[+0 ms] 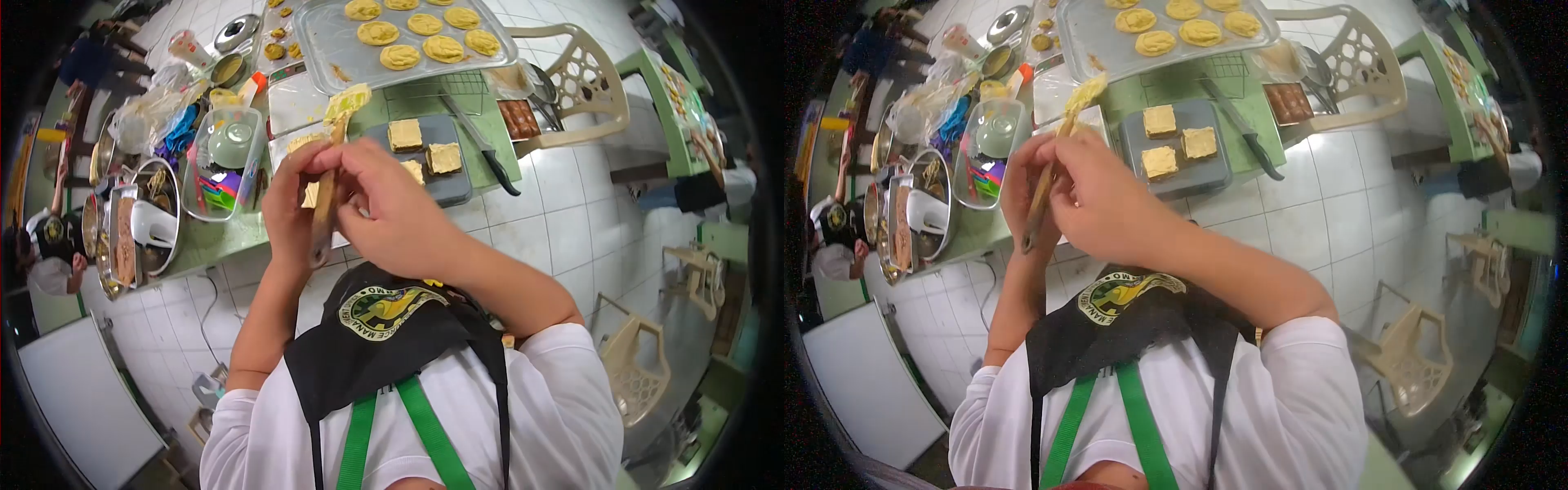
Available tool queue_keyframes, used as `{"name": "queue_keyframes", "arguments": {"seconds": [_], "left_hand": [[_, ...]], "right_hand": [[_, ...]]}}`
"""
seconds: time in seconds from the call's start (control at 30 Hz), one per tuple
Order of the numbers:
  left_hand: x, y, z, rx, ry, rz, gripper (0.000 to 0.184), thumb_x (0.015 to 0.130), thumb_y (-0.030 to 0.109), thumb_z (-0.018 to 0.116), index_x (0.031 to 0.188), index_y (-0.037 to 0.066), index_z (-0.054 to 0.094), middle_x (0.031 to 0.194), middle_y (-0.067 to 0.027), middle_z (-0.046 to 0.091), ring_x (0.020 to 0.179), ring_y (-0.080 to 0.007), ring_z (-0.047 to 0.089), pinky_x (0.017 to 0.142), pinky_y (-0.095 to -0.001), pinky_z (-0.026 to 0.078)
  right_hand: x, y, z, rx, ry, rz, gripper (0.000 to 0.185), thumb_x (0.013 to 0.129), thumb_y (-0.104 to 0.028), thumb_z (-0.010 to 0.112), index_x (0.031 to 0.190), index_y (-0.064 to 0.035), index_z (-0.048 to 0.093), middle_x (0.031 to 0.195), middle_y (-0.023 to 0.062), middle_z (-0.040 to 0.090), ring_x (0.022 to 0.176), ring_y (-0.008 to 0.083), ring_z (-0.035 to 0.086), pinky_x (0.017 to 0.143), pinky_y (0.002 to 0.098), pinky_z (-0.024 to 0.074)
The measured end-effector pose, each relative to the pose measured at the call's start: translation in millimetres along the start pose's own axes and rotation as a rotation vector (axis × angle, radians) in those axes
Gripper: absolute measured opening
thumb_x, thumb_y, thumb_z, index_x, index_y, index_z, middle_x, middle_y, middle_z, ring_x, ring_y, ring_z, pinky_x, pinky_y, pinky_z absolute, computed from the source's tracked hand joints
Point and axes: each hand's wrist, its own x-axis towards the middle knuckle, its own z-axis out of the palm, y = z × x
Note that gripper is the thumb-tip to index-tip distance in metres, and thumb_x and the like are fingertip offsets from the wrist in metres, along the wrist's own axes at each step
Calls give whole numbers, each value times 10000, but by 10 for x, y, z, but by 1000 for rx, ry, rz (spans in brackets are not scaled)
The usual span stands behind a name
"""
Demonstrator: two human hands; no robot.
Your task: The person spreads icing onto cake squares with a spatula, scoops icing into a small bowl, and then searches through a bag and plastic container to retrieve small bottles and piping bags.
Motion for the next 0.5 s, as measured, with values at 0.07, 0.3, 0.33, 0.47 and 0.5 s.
{"name": "queue_keyframes", "arguments": {"seconds": [0.07,0.3,0.33,0.47,0.5], "left_hand": [[111,57,57,47,10,-12,415,837,-61,667,1231,-9,548,1053,-83,640,938,-138,626,824,-269,506],[-1,73,-429,69,378,-111,355,882,-60,634,1225,9,575,987,-64,646,881,-104,617,791,-228,499],[-70,33,-581,75,430,-144,330,895,-50,619,1217,15,580,988,-61,647,883,-105,620,791,-226,499],[-337,-187,-1169,170,577,-287,294,921,-19,595,1211,29,592,1005,-49,648,881,-101,619,781,-213,491],[-393,-266,-1295,168,604,-306,289,924,-15,594,1209,29,595,1009,-46,647,882,-100,619,780,-212,489]], "right_hand": [[178,-45,-246,-216,-108,-122,350,768,120,514,1060,-55,598,981,97,489,844,209,548,686,291,453],[1010,155,-746,-443,-83,-9,212,949,-210,638,1021,-11,645,830,3,615,715,76,559,613,219,453],[1102,231,-731,-499,-64,1,245,954,-235,632,1013,3,640,786,9,605,683,75,552,600,225,454],[1389,717,-563,-739,-64,-23,312,912,-246,635,811,48,603,757,185,587,667,333,578,615,401,442],[1433,812,-496,-762,-61,-50,332,914,-247,626,785,58,599,733,194,600,671,341,586,621,416,442]]}}
